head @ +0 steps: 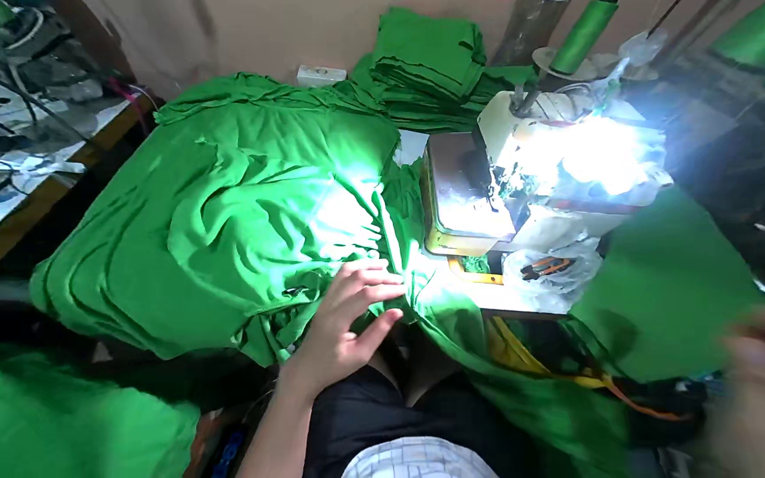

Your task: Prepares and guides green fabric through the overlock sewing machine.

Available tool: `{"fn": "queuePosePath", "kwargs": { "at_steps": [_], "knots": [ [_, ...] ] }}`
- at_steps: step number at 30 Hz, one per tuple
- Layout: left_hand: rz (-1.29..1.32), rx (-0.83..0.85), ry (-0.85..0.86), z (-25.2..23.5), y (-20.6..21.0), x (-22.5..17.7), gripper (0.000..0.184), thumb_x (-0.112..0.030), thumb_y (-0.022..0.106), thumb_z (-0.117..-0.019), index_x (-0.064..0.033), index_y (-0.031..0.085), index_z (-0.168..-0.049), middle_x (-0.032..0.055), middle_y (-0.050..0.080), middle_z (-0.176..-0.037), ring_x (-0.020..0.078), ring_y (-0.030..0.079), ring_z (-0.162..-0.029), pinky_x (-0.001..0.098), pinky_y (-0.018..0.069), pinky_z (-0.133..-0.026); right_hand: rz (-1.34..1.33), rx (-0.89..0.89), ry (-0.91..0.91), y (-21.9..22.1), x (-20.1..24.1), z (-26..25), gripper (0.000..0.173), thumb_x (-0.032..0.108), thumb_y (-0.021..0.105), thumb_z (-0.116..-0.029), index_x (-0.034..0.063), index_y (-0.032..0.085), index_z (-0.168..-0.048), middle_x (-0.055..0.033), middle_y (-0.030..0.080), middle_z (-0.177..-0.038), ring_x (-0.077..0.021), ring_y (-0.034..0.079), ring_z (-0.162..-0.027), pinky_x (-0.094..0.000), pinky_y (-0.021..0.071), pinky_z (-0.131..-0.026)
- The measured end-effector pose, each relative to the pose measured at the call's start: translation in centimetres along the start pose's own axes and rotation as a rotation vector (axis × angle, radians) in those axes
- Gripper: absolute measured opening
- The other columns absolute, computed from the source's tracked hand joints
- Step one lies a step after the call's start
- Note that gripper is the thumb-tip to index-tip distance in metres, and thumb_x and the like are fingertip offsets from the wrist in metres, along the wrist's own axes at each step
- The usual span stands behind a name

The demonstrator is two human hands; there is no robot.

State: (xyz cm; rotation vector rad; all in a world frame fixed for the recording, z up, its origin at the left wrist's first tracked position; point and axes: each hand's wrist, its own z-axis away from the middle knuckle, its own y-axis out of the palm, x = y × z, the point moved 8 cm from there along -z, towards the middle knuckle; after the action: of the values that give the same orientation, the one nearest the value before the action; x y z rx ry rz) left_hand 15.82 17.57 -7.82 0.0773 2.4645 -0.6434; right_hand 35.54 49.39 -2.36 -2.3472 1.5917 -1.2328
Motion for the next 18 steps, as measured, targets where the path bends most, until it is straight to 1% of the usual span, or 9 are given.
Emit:
{"fn": "queuePosePath", "kwargs": {
  "at_steps": [1,2,4,6,8,12,15,16,18],
  "knots": [
    [-0.044,-0.057,-0.004,0.8,-1.8,-0.3,0.019,-0.028,0.059,-0.1036,-0.0153,0.069,-0.113,-0.0028,0.070,-0.115,0.0107,0.056,-0.126,0.0301,0.0432,-0.110,-0.092,0.142,-0.039,5.4,2.5,-0.6,0.025,0.020,0.062,-0.1029,0.0087,0.065,-0.125,0.0034,0.066,-0.124,0.0025,0.061,-0.110,-0.0169,0.0516,-0.094],
    [-0.103,-0.117,-0.020,1.5,-3.7,-0.4,0.018,-0.027,0.057,-0.1042,-0.0157,0.069,-0.112,-0.0040,0.069,-0.114,0.0100,0.056,-0.125,0.0300,0.0437,-0.109,-0.159,0.254,-0.104,10.6,4.7,-0.8,0.023,0.023,0.063,-0.1012,0.0071,0.067,-0.117,-0.0030,0.067,-0.117,-0.0007,0.063,-0.102,-0.0164,0.0527,-0.087],
    [-0.251,-0.215,-0.069,2.9,-7.4,-0.3,0.019,-0.025,0.056,-0.1041,-0.0132,0.069,-0.110,-0.0024,0.069,-0.114,0.0094,0.057,-0.123,0.0296,0.0446,-0.108,-0.219,0.437,-0.155,19.6,7.2,-0.4,0.029,0.031,0.071,-0.0929,0.0051,0.074,-0.105,-0.0117,0.071,-0.101,-0.0151,0.067,-0.087,-0.0286,0.0566,-0.074],
    [-0.367,-0.275,-0.096,3.8,-10.1,-0.5,0.019,-0.023,0.056,-0.1036,-0.0090,0.068,-0.109,0.0020,0.069,-0.114,0.0103,0.057,-0.123,0.0289,0.0444,-0.108,-0.094,0.665,-0.091,26.4,7.5,0.3,0.048,0.042,0.075,-0.0883,-0.0018,0.071,-0.108,-0.0211,0.068,-0.103,-0.0342,0.066,-0.092,-0.0495,0.0539,-0.080],
    [-0.413,-0.280,-0.091,4.4,-11.5,-1.2,0.021,-0.025,0.057,-0.1030,-0.0080,0.066,-0.110,0.0031,0.068,-0.115,0.0100,0.056,-0.124,0.0282,0.0432,-0.109,0.044,0.884,-0.028,30.1,6.8,0.9,0.047,0.033,0.066,-0.0978,-0.0070,0.065,-0.121,-0.0277,0.064,-0.118,-0.0435,0.062,-0.113,-0.0574,0.0495,-0.095],
    [-0.493,-0.126,-0.125,5.2,-9.8,0.3,0.049,-0.050,0.066,-0.0927,-0.0124,0.064,-0.123,0.0120,0.062,-0.132,0.0247,0.045,-0.140,0.0398,0.0331,-0.118,-0.028,0.755,-0.026,25.0,6.3,-0.9,0.029,0.007,0.051,-0.0994,-0.0029,0.072,-0.117,-0.0238,0.071,-0.110,-0.0383,0.069,-0.102,-0.0545,0.0539,-0.089],
    [-0.653,-0.011,-0.077,4.2,-6.5,2.6,0.076,-0.063,0.069,-0.0826,-0.0073,0.063,-0.133,0.0254,0.054,-0.145,0.0495,0.039,-0.143,0.0652,0.0279,-0.115,-0.218,0.566,0.224,16.3,3.9,-2.7,0.030,0.007,0.047,-0.1035,-0.0041,0.067,-0.123,-0.0161,0.070,-0.109,-0.0174,0.069,-0.083,-0.0342,0.0593,-0.074],
    [-0.686,0.017,-0.049,3.3,-5.4,3.2,0.075,-0.062,0.066,-0.0864,-0.0048,0.061,-0.135,0.0263,0.053,-0.146,0.0512,0.041,-0.141,0.0690,0.0279,-0.113,-0.296,0.492,0.316,13.1,3.1,-3.3,0.028,0.007,0.046,-0.1034,-0.0013,0.065,-0.123,-0.0071,0.070,-0.103,-0.0082,0.068,-0.075,-0.0262,0.0590,-0.067],
    [-0.687,0.011,0.000,1.2,-4.0,3.6,0.048,-0.033,0.066,-0.0930,0.0015,0.065,-0.127,0.0281,0.060,-0.136,0.0518,0.054,-0.129,0.0712,0.0357,-0.106,-0.475,0.352,0.482,6.2,1.8,-3.8,0.028,0.005,0.039,-0.1037,0.0106,0.061,-0.120,0.0078,0.070,-0.087,0.0016,0.062,-0.061,-0.0166,0.0553,-0.056]
  ]
}}
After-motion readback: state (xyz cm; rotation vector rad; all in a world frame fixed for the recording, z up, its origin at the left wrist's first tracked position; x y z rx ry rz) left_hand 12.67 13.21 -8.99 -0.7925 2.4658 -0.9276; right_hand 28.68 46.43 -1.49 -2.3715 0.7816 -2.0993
